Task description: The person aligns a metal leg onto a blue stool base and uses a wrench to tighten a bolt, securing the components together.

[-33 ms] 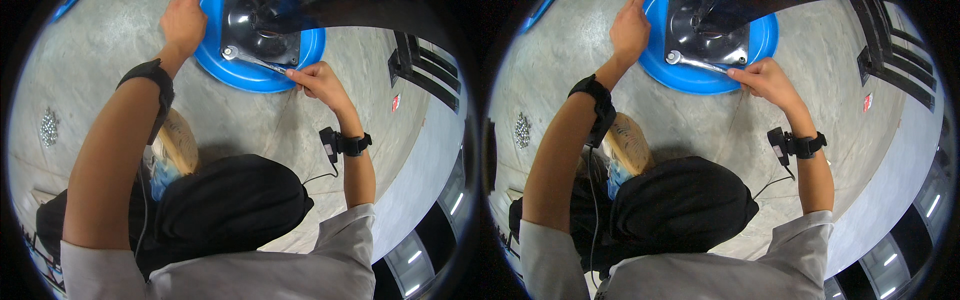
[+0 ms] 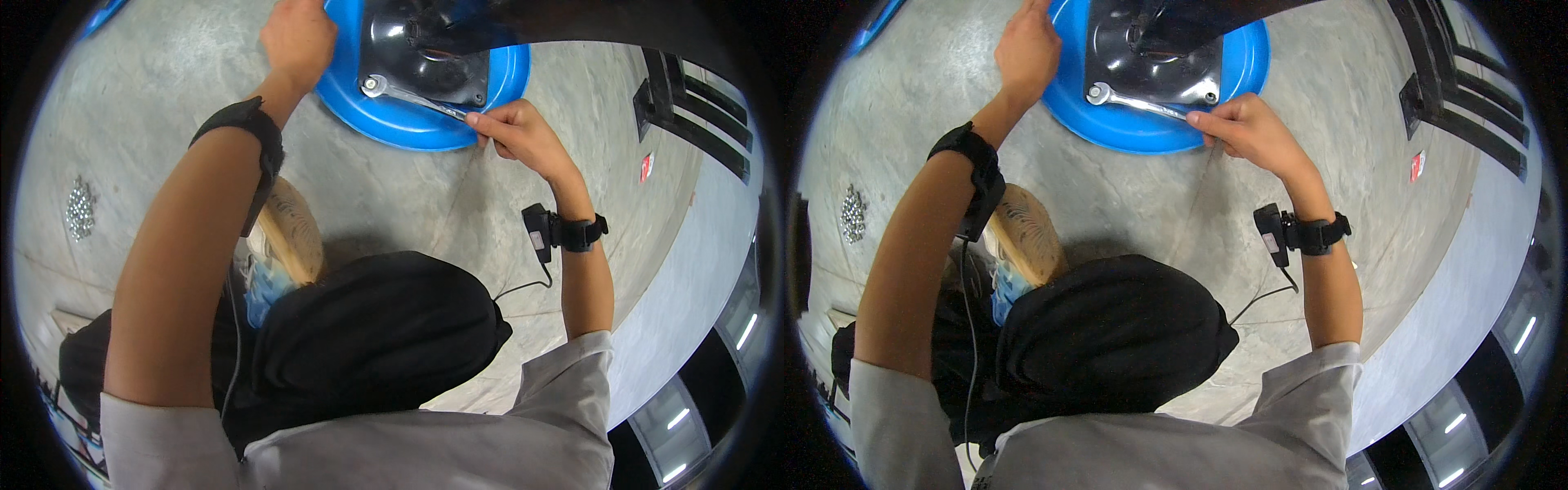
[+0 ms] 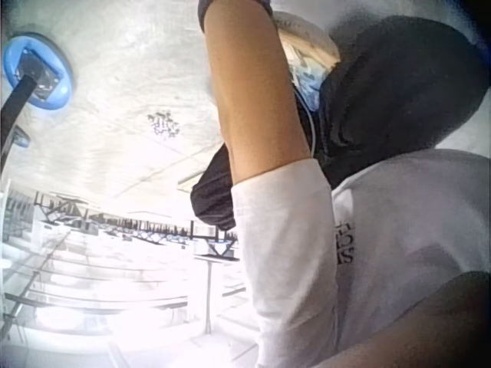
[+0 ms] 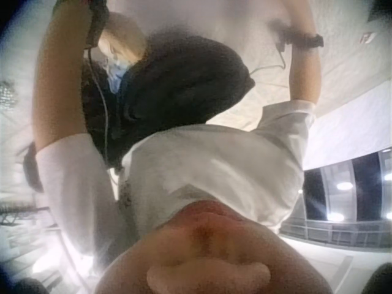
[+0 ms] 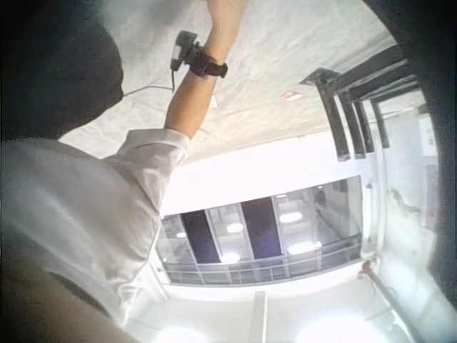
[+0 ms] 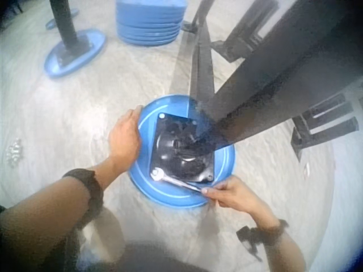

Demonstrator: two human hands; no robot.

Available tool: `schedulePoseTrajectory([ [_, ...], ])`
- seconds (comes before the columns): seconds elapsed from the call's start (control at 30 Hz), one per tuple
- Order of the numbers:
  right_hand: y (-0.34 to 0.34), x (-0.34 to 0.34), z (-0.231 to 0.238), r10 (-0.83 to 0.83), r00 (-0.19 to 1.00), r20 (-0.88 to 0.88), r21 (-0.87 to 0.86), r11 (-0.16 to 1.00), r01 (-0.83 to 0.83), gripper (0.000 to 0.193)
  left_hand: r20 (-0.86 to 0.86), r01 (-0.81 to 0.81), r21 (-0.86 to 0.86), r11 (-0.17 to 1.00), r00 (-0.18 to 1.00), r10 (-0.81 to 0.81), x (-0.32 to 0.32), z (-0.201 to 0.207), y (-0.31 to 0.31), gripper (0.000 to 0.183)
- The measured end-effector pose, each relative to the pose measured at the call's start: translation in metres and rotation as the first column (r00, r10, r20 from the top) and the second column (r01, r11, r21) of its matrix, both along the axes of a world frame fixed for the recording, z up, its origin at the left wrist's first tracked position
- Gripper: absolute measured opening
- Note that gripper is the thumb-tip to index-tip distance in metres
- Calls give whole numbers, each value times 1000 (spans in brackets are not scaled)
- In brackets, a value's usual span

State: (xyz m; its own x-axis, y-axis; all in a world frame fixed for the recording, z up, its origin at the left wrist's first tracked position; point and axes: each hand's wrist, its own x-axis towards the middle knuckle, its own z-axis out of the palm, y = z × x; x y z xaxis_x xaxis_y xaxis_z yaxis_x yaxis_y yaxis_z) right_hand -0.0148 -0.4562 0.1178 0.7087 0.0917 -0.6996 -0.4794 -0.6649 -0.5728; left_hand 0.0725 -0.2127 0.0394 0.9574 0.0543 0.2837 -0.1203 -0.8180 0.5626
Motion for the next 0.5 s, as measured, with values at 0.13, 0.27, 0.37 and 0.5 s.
schedulePoseTrajectory([
  [0.13, 2, -9, -1, 41, 999, -14, 192, 981, -38, 37, -40, 1, -24, 1000, 999, -2, -1, 7, 4, 40],
  [0.27, 23, -77, -13, -386, 922, 17, 450, 827, 338, 31, 8, -17, 17, 1000, 1000, 17, 2, 0, 3, 40],
  [0.37, 44, -111, -37, -348, 938, 14, 457, 836, 303, 28, 25, -8, 9, 1000, 1000, 8, 1, 2, -1, 40],
  [0.5, 81, -131, -60, -372, 925, -80, 603, 720, 343, 24, -9, -15, 32, 999, 1000, 15, 1, 0, 0, 40],
])
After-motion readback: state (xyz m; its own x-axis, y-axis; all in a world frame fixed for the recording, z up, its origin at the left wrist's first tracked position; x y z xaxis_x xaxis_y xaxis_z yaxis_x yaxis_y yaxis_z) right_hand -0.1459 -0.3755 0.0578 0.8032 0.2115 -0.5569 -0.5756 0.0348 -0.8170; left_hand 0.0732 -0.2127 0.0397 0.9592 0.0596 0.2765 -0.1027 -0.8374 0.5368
